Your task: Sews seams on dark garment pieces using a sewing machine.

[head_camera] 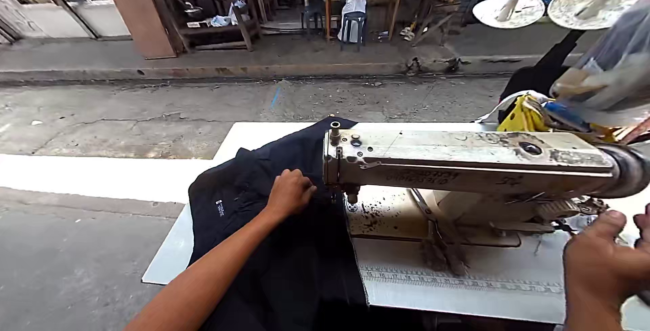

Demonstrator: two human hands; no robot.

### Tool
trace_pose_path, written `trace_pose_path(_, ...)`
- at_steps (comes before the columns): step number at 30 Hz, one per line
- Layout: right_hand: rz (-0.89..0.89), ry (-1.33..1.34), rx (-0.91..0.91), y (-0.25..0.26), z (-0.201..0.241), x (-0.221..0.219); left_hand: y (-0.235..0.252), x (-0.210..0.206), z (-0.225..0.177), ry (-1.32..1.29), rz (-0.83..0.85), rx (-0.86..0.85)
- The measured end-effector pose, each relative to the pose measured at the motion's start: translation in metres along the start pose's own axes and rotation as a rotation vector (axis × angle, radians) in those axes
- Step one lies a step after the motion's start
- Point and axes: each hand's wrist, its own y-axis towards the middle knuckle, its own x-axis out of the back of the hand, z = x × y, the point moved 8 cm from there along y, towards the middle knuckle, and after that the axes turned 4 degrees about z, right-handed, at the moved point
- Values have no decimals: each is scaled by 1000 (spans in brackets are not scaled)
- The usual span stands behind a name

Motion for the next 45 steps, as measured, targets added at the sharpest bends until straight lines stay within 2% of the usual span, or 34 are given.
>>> trace_pose_path(1,-41,35,135,-20,38,-1,9,-1,9,38,-11,-6)
trace_pose_path(2,2,83,281,-45,78,-12,16,-1,14,76,-29,-27)
trace_pose_path(4,322,209,528,-99,143,-60,20,-3,20,124,-80,-73)
trace_pose_path(5,511,235,638,-125,164,-87,13,0,20,112,-118,-94)
trace_pose_path(6,622,253,733,-147,176,-108,-2,6,18,111,-152,-106)
trace_pose_path(8,697,287,835,-167,187,-134,-55,29,21,150,-220,-55)
trace_pose_path(10,766,288,844,-165,193,-152,-125,51,43,197,-290,104)
trace_pose_path(11,829,282,834,-161,196,-161,-159,53,63,190,-264,234)
trace_pose_path(13,985,247,834,-159,200,-176,-207,38,108,57,-88,544)
trace_pose_path(15,1156,210,831,-165,202,-186,-221,14,136,4,-21,657)
trace_pose_path(17,1269,172,831,-175,197,-190,-215,2,152,55,-128,563)
trace_pose_path(19,1254,152,844,-177,194,-192,-189,10,176,137,-232,415)
trace_pose_path(22,1247,105,853,-178,188,-192,-142,29,224,201,-220,330)
trace_pose_path(24,1244,96,861,-182,187,-193,-109,52,234,286,-231,320)
trace_pose_path(27,1181,106,905,-186,185,-194,-67,78,238,465,-355,219)
trace_pose_path(29,1134,118,924,-187,185,-195,-46,86,248,456,-356,233)
trace_pose_path(31,1134,115,930,-189,185,-195,-39,90,254,268,-274,373)
trace_pose_path(32,1148,116,926,-189,187,-196,-43,92,239,200,-292,393)
trace_pose_path(33,1167,119,909,-187,188,-196,-46,92,207,190,-346,335)
trace_pose_path(34,1193,123,883,-185,188,-195,-48,83,161,193,-413,202)
trace_pose_path(36,1248,130,843,-181,190,-193,-53,36,63,122,-482,-163)
trace_pose_path(38,1300,101,829,-180,191,-193,-53,-22,-1,34,-446,-426)
trace_pose_path(39,1318,87,830,-179,192,-192,-51,-44,-16,11,-400,-479)
trace_pose_path(41,1322,62,844,-177,188,-192,-46,-67,-22,14,-298,-468)
trace_pose_path(45,1370,70,851,-171,178,-192,-46,-74,-22,45,-157,-378)
